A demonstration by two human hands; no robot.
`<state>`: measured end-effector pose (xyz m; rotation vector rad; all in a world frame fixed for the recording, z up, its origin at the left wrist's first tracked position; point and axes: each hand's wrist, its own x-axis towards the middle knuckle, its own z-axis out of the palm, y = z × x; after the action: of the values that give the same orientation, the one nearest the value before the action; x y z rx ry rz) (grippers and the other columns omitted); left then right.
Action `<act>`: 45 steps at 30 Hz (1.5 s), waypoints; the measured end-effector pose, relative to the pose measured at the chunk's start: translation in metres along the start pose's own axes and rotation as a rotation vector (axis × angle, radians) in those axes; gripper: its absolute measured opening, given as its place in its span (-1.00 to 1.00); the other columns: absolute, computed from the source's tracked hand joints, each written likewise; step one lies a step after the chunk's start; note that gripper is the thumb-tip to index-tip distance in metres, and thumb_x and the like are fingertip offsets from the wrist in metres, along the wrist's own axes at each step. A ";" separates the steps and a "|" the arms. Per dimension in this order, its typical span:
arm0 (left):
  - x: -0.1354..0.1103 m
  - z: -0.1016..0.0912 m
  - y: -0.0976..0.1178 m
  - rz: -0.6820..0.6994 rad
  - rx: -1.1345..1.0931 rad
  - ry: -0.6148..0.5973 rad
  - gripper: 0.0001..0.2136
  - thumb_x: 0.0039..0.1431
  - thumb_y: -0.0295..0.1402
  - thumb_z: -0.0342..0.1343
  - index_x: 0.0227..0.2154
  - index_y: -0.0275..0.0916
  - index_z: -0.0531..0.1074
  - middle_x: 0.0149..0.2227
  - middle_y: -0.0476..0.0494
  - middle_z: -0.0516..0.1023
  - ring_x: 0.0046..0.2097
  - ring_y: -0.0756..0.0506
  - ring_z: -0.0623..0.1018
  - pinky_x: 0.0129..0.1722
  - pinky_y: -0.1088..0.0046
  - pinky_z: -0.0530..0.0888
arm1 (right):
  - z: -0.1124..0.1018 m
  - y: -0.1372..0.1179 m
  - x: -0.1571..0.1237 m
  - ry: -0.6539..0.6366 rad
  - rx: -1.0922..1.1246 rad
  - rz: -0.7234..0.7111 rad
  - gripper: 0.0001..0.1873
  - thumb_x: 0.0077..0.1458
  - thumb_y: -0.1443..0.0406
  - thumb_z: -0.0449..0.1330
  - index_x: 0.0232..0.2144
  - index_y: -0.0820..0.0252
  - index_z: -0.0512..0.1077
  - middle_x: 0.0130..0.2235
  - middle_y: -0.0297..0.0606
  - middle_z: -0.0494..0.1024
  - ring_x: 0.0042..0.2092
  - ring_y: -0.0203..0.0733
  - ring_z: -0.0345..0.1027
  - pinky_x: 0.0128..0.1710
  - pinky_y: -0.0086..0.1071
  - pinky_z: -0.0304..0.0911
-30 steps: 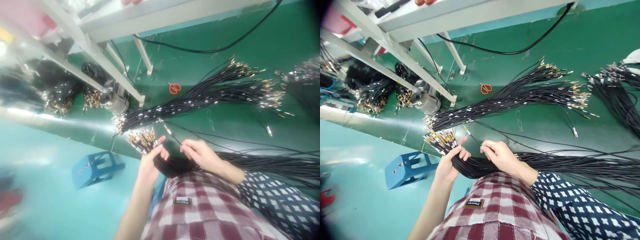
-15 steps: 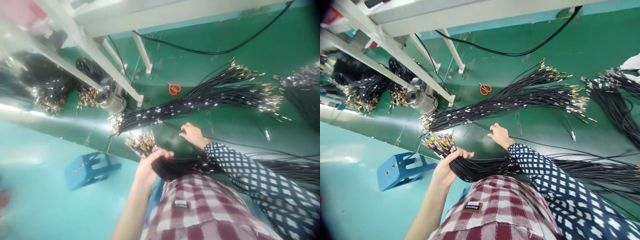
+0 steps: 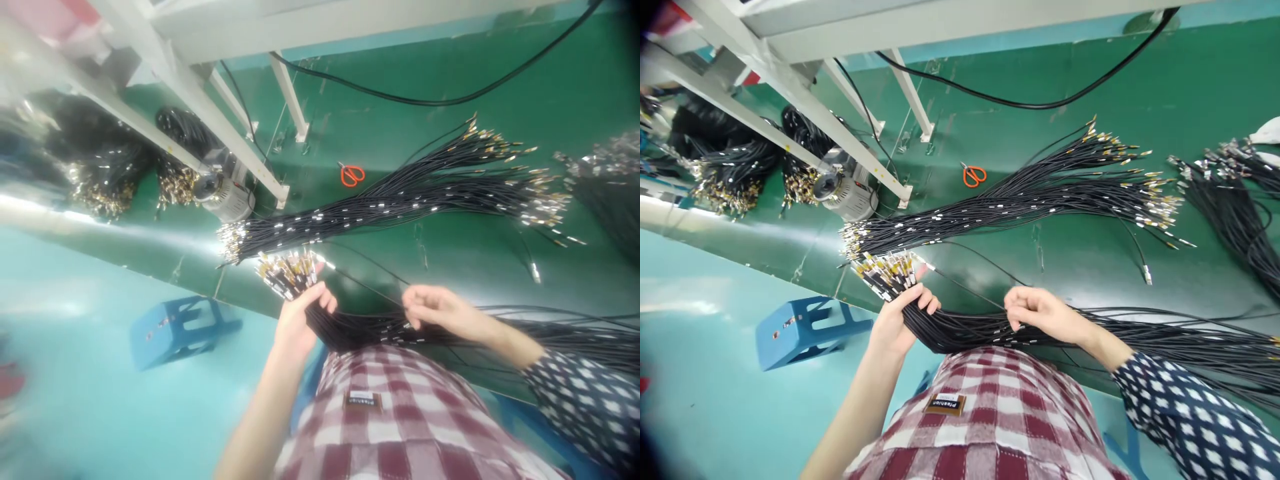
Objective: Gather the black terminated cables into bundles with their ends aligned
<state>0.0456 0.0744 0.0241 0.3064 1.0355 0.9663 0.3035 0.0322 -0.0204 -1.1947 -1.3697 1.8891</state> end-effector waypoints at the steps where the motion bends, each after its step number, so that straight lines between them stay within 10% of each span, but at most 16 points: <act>1: 0.000 0.000 0.000 0.001 0.001 -0.001 -0.75 -0.10 -0.46 0.25 -0.27 -0.33 0.46 -0.66 0.07 0.23 -0.56 0.03 0.30 -0.47 0.48 0.30 | 0.000 0.000 -0.011 -0.021 0.020 0.033 -0.66 0.16 0.03 0.12 -0.37 0.21 0.27 -0.48 -0.31 0.45 -0.42 -0.30 0.29 -0.33 -0.37 0.21; 7: -0.006 0.001 -0.002 -0.012 0.072 0.050 -0.83 -0.15 -0.43 0.30 -0.45 -0.37 0.49 -0.67 0.02 0.30 -0.56 0.01 0.37 -0.47 0.46 0.32 | 0.006 -0.011 -0.018 -0.217 -0.111 0.124 -0.65 0.14 0.04 0.14 -0.38 0.23 0.36 -0.41 -0.23 0.53 -0.41 -0.29 0.31 -0.42 -0.41 0.15; 15: -0.011 0.006 -0.003 0.031 0.144 0.102 -0.83 -0.24 -0.45 0.32 -0.51 -0.39 0.50 -0.68 0.00 0.34 -0.59 0.03 0.37 -0.55 0.52 0.32 | 0.083 -0.072 0.046 0.266 -0.663 -0.250 -0.72 0.22 0.12 0.07 -0.40 0.15 0.43 -0.38 -0.33 0.54 -0.39 -0.30 0.32 -0.38 -0.42 0.09; 21: -0.010 0.002 -0.005 -0.015 0.054 0.104 -0.85 -0.21 -0.45 0.31 -0.52 -0.38 0.48 -0.71 0.03 0.27 -0.59 0.04 0.34 -0.54 0.50 0.31 | 0.045 -0.020 -0.016 -0.054 -0.971 -0.166 -0.71 0.25 0.19 0.01 -0.41 0.14 0.44 -0.37 -0.23 0.52 -0.33 -0.18 0.35 -0.33 -0.36 0.13; 24: -0.010 0.002 -0.004 -0.020 0.056 0.079 -0.85 -0.20 -0.44 0.30 -0.51 -0.37 0.49 -0.71 0.03 0.27 -0.59 0.03 0.34 -0.52 0.49 0.30 | 0.036 -0.013 -0.032 0.044 -0.910 -0.065 -0.74 0.17 0.09 0.11 -0.31 0.12 0.47 -0.27 -0.20 0.54 -0.28 -0.14 0.37 -0.31 -0.36 0.17; 33: -0.011 -0.002 -0.002 -0.004 0.058 -0.039 -0.65 -0.05 -0.43 0.22 -0.13 -0.38 0.46 -0.65 0.04 0.31 -0.55 0.02 0.36 -0.47 0.49 0.32 | 0.076 -0.048 0.033 0.282 -0.380 -0.106 -0.72 0.25 0.23 -0.02 -0.44 0.18 0.39 -0.62 -0.44 0.37 -0.56 -0.37 0.23 -0.49 -0.50 0.12; 39: -0.007 -0.010 0.000 -0.086 0.120 -0.005 -0.78 -0.16 -0.40 0.30 -0.40 -0.38 0.50 -0.53 -0.07 0.46 -0.56 0.00 0.43 -0.48 0.45 0.39 | 0.053 -0.046 0.070 -0.058 -0.398 -0.026 -0.60 0.26 0.12 -0.02 -0.40 0.19 0.50 -0.49 -0.35 0.53 -0.50 -0.35 0.33 -0.43 -0.48 0.19; 45: -0.001 -0.022 -0.001 -0.034 0.068 0.026 -0.83 -0.17 -0.42 0.32 -0.45 -0.37 0.52 -0.34 -0.16 0.54 -0.35 -0.06 0.52 -0.27 0.41 0.48 | -0.002 0.011 0.128 0.507 -0.769 0.282 -0.72 0.08 0.19 0.22 -0.18 0.22 0.46 -0.01 -0.06 0.43 -0.11 -0.06 0.38 -0.17 -0.31 0.20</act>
<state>0.0281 0.0684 0.0127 0.3323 1.0956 0.9078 0.2449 0.1321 -0.0759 -2.1474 -1.7281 1.0620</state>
